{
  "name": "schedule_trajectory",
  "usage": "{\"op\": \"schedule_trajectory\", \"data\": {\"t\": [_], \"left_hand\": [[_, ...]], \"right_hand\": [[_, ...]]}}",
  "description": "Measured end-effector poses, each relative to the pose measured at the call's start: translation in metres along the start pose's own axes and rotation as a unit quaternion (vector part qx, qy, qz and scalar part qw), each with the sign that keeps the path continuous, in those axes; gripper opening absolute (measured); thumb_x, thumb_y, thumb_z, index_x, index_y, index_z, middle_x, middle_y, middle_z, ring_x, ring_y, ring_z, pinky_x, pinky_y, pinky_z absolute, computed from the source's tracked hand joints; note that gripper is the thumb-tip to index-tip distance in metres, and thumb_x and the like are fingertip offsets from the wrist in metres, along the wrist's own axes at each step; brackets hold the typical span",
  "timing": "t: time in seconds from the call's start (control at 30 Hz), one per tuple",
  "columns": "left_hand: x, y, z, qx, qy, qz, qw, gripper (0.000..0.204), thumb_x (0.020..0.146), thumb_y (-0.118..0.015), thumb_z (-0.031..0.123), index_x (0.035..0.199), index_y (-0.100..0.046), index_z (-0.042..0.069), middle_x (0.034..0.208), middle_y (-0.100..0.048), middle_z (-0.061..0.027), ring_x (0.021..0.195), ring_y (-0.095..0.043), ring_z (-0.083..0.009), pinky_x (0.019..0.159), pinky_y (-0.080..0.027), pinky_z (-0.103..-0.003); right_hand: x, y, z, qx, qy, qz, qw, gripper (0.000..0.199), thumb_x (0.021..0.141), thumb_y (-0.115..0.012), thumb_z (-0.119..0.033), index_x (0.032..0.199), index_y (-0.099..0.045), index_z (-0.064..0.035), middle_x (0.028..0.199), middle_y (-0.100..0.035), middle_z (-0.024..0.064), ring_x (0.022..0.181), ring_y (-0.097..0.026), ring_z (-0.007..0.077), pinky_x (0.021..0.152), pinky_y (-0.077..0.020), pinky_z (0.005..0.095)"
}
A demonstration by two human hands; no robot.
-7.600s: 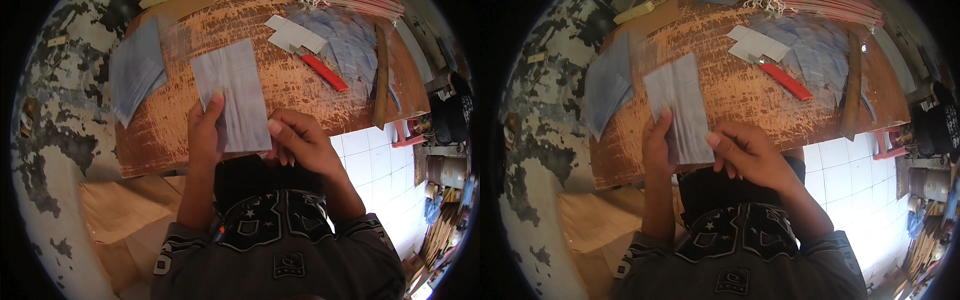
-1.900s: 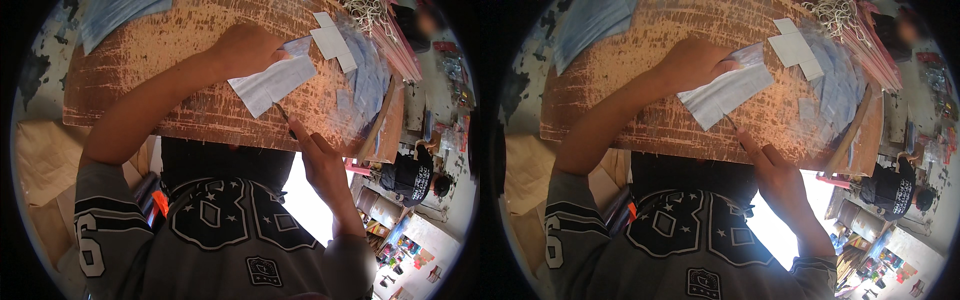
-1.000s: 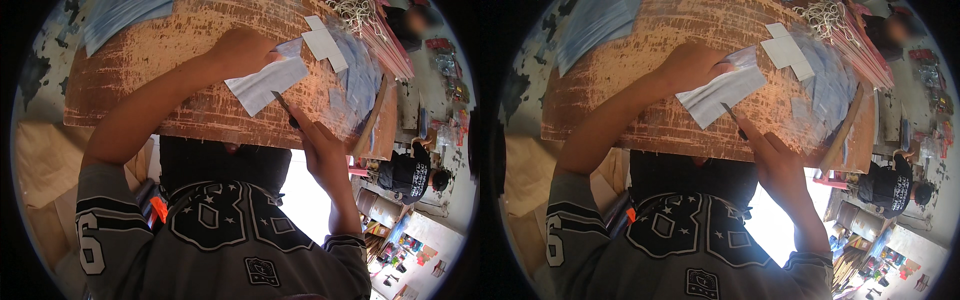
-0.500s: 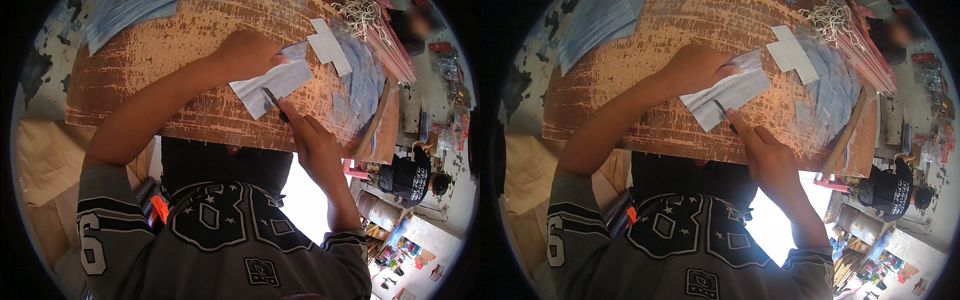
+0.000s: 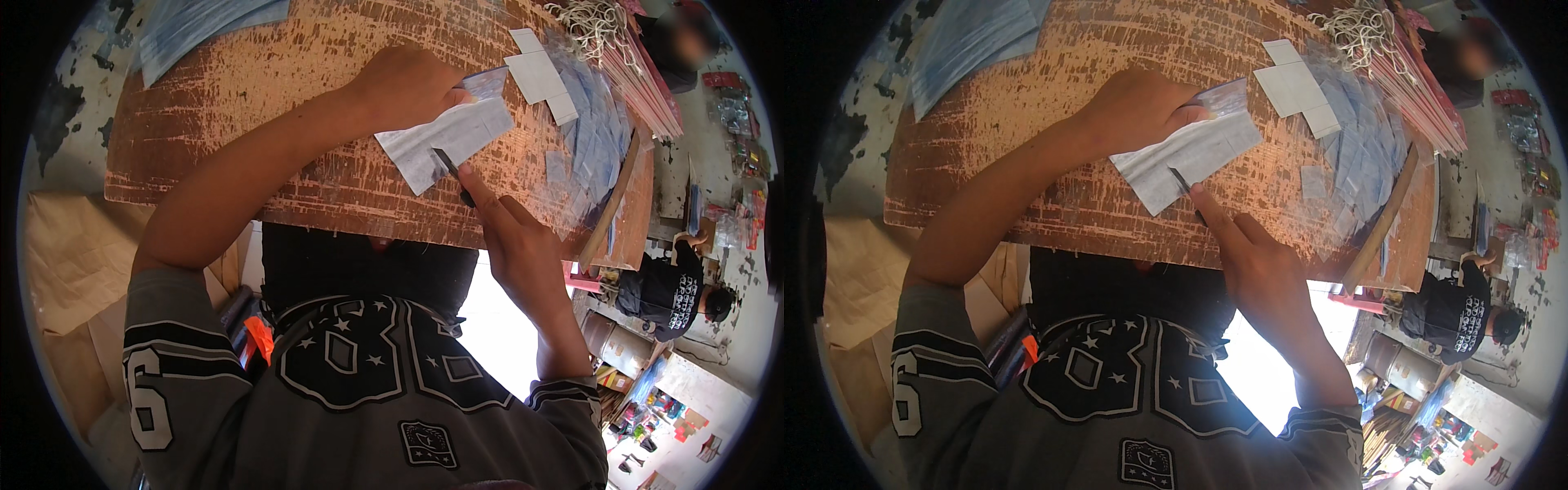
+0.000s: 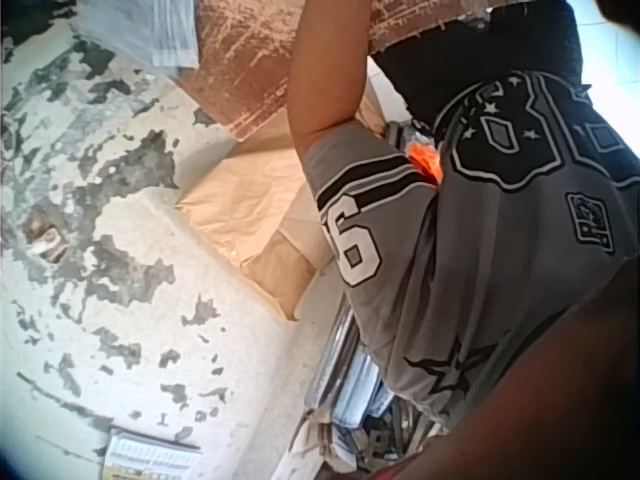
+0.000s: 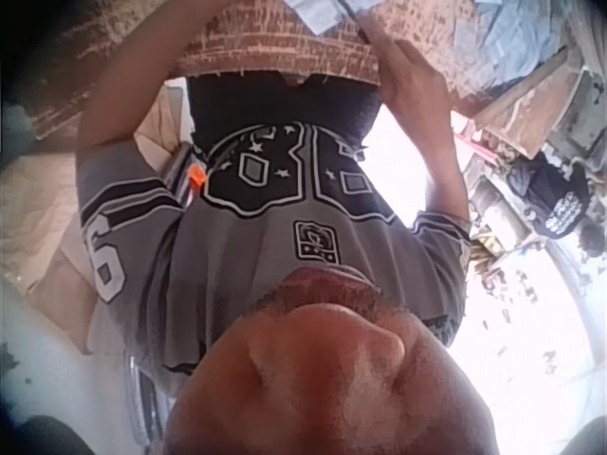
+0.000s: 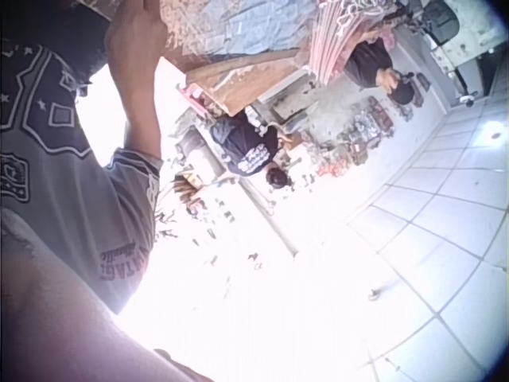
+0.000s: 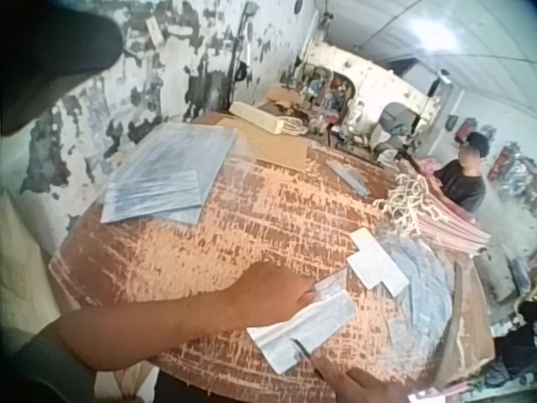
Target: The person cuts small rectangular pieces from a stack of translucent plastic sheets using a red utility knife. They repeatedly fold the sheets, align them on a wooden table, and slice off sections, placing the cut pieces into a pile.
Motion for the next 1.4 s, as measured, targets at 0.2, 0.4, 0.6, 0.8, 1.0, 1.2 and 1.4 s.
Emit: {"op": "schedule_trajectory", "data": {"t": [0.2,0.4,0.6,0.8,1.0,1.2,1.4], "left_hand": [[-0.002,-0.003,-0.004,-0.002,-0.025,0.028,0.999,0.045,0.1,-0.054,0.048,0.096,-0.073,0.007,0.072,-0.068,-0.0158,0.065,-0.068,-0.0349,0.064,-0.053,-0.047],[0.0,-0.003,-0.002,-0.004,-0.039,0.025,0.999,0.046,0.101,-0.053,0.049,0.096,-0.073,0.007,0.07,-0.067,-0.0157,0.065,-0.067,-0.0342,0.064,-0.053,-0.046],[-0.002,-0.006,-0.005,0.014,-0.036,0.03,0.999,0.047,0.101,-0.053,0.049,0.097,-0.073,0.008,0.071,-0.068,-0.0157,0.065,-0.067,-0.0341,0.064,-0.053,-0.046],[-0.001,-0.005,-0.006,0.01,-0.042,0.025,0.999,0.047,0.101,-0.052,0.05,0.098,-0.073,0.008,0.072,-0.068,-0.0157,0.066,-0.067,-0.0342,0.065,-0.053,-0.046],[0.001,0.0,-0.001,0.003,-0.03,0.006,1.0,0.042,0.1,-0.057,0.045,0.101,-0.073,0.007,0.075,-0.069,-0.0163,0.071,-0.069,-0.0345,0.07,-0.054,-0.047],[-0.001,0.0,-0.004,-0.006,-0.033,0.01,0.999,0.042,0.1,-0.055,0.045,0.099,-0.073,0.007,0.074,-0.069,-0.0162,0.069,-0.068,-0.0348,0.068,-0.053,-0.047],[0.002,0.001,0.0,-0.01,-0.028,0.011,0.999,0.039,0.099,-0.058,0.043,0.097,-0.074,0.007,0.076,-0.07,-0.0161,0.072,-0.069,-0.0352,0.071,-0.054,-0.048]], "right_hand": [[-0.005,-0.007,0.005,0.025,0.009,0.001,1.0,0.07,0.091,-0.061,0.002,0.154,-0.043,-0.0237,0.085,-0.06,0.0117,0.067,-0.067,0.0321,0.062,-0.0564,0.0464],[-0.011,-0.006,0.009,0.011,0.003,-0.007,1.0,0.074,0.087,-0.061,0.005,0.153,-0.044,-0.0229,0.083,-0.059,0.0106,0.066,-0.067,0.0288,0.06,-0.0561,0.0448],[-0.016,-0.005,0.013,0.014,0.018,-0.008,1.0,0.076,0.084,-0.061,0.006,0.153,-0.045,-0.0225,0.08,-0.058,0.0103,0.065,-0.066,0.0285,0.06,-0.0557,0.0445],[-0.026,-0.006,0.02,0.026,-0.017,-0.026,0.999,0.059,0.096,-0.06,-0.003,0.15,-0.049,-0.0245,0.082,-0.062,0.0144,0.066,-0.064,0.0311,0.062,-0.0508,0.045],[-0.029,-0.007,0.018,0.017,-0.02,-0.02,0.999,0.059,0.096,-0.061,-0.002,0.15,-0.05,-0.0236,0.083,-0.062,0.0134,0.067,-0.065,0.0288,0.062,-0.0513,0.0432],[-0.028,0.011,0.019,0.028,-0.044,-0.024,0.998,0.058,0.095,-0.062,-0.001,0.148,-0.053,-0.0229,0.085,-0.066,0.0133,0.071,-0.065,0.0281,0.066,-0.0516,0.0406],[-0.013,0.001,0.018,0.075,-0.044,0.04,0.995,0.057,0.095,-0.062,0.0,0.147,-0.055,-0.0242,0.088,-0.068,0.0138,0.074,-0.067,0.0288,0.067,-0.0522,0.0409]]}}
Point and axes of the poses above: each hand's wrist, its own x-axis towards the middle knuckle, its own y-axis out of the back of the hand, z = x × y, the point moved 6 cm from there along x, towards the middle knuckle
